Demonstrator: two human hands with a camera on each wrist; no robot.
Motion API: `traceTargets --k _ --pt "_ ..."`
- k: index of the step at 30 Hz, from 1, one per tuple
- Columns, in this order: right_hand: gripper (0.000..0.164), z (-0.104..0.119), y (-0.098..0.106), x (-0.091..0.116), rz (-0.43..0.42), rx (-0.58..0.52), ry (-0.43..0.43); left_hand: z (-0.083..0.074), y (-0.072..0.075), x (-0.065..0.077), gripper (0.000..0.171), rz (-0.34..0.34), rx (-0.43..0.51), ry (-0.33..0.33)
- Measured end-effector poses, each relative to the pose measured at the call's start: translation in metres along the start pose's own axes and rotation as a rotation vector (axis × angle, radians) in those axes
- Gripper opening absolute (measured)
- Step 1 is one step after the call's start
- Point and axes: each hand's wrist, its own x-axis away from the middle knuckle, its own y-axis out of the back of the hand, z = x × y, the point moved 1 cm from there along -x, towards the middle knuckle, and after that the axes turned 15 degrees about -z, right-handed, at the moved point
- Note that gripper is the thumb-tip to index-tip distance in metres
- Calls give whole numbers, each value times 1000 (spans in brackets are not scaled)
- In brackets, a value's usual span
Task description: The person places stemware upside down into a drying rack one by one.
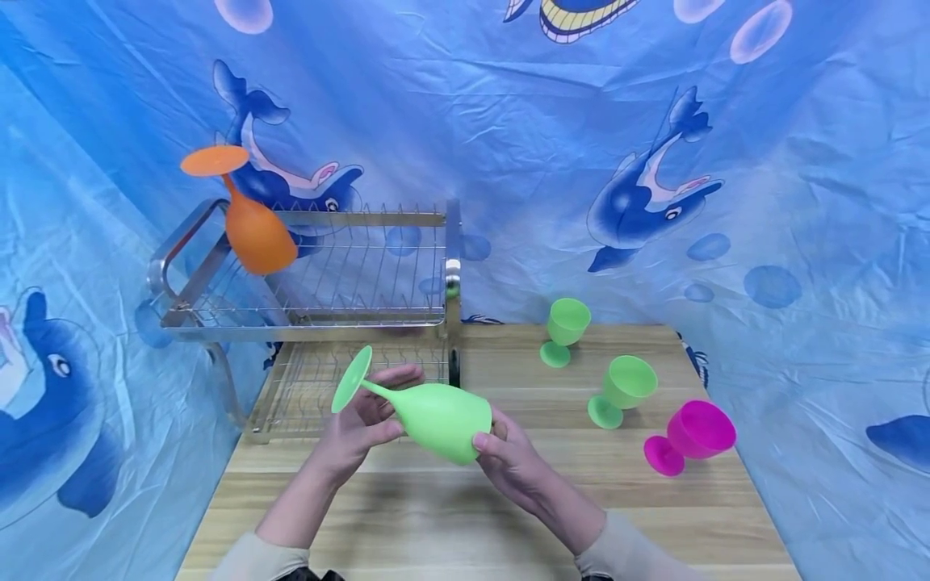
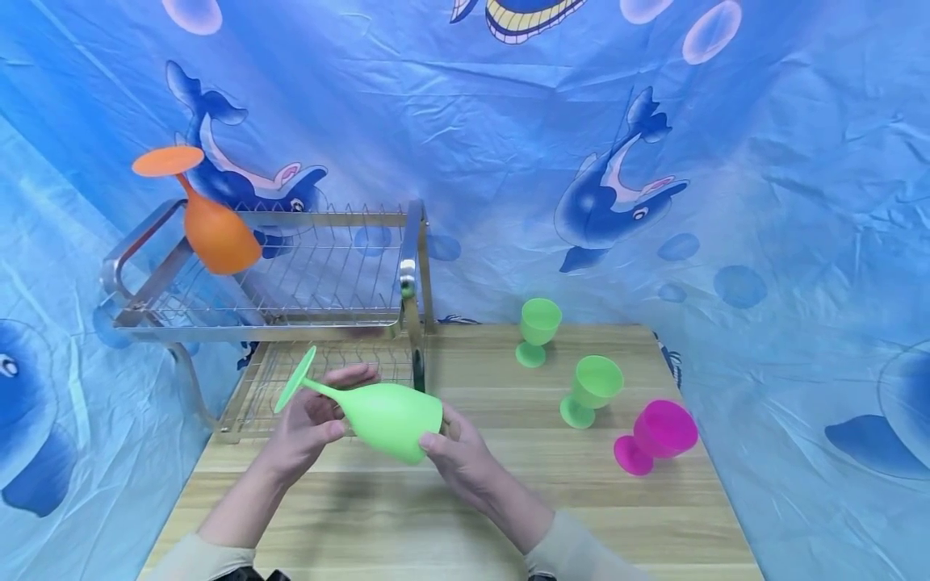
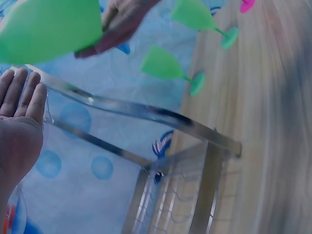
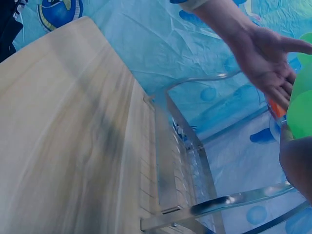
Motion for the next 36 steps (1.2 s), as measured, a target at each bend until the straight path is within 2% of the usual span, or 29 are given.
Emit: traceTargets --k 9,14,20,30,36 --pt "72 -4 -7 0 20 -42 -44 -8 -14 -10 55 -3 -81 -6" --pt "73 -5 -10 -1 36 -70 -59 -7 -20 -6 46 -45 -106 -7" --pt "76 -7 -12 -3 46 -82 -66 -6 -25 -2 44 -102 -150 -43" --pt "75 -8 -23 -5 59 -121 -89 -10 -31 -1 45 -115 -159 -92" --pt "75 -8 -29 -6 70 -132 -110 -14 -34 1 38 -176 -177 -110"
